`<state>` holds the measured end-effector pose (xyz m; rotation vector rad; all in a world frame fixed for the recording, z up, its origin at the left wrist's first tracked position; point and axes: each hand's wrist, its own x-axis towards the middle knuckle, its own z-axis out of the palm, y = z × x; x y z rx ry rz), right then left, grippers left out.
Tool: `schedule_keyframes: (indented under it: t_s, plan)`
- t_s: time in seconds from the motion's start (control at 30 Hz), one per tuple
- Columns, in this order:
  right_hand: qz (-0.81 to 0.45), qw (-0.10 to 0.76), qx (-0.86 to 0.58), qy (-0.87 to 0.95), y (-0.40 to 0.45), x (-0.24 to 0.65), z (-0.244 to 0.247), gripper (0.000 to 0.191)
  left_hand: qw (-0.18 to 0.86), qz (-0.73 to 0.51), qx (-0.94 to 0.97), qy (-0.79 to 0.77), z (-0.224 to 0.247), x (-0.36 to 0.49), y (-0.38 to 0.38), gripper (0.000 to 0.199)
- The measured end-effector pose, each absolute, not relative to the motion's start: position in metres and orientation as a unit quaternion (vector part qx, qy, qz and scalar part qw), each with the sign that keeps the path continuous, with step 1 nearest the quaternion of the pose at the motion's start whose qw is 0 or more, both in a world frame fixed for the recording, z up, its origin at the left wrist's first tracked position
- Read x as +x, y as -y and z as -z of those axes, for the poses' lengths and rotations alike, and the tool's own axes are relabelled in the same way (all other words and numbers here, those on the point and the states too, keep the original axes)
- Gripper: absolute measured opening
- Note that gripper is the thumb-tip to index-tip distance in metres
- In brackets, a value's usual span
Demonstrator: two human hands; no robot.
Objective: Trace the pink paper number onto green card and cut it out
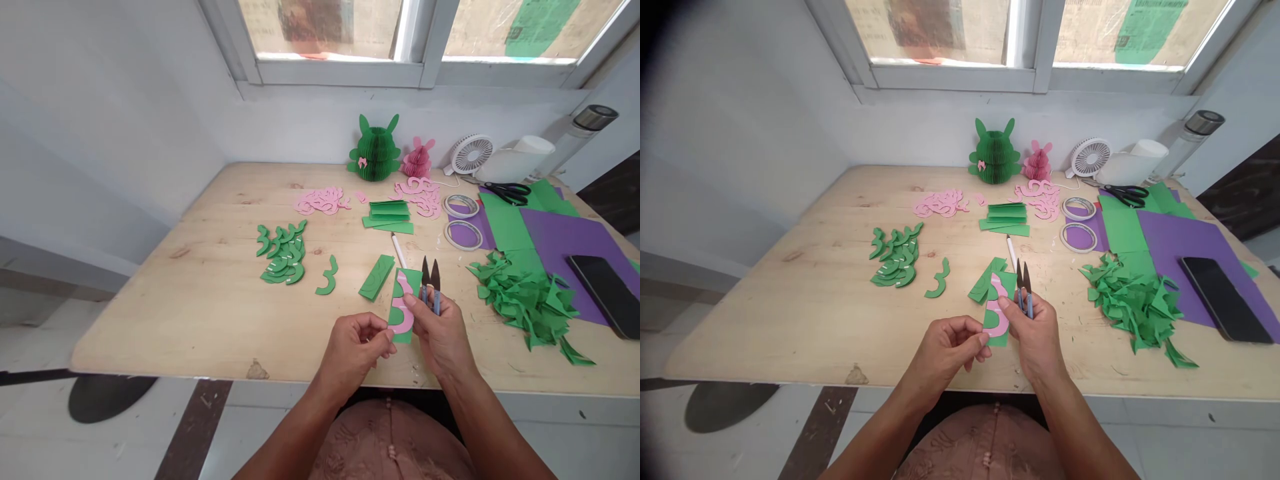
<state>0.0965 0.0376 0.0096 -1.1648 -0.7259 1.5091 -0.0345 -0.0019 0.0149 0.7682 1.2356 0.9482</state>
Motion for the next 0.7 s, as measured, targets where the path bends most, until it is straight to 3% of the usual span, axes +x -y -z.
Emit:
schedule_keyframes:
  t_s: [0.7]
  plan:
    - [-0.626, 0.531, -0.489, 0.296, -0.0375, 0.0942, -0.0123, 0.034, 0.639, -0.426, 0.337, -0.545, -0.0178, -0.0376, 0.0032, 0.015]
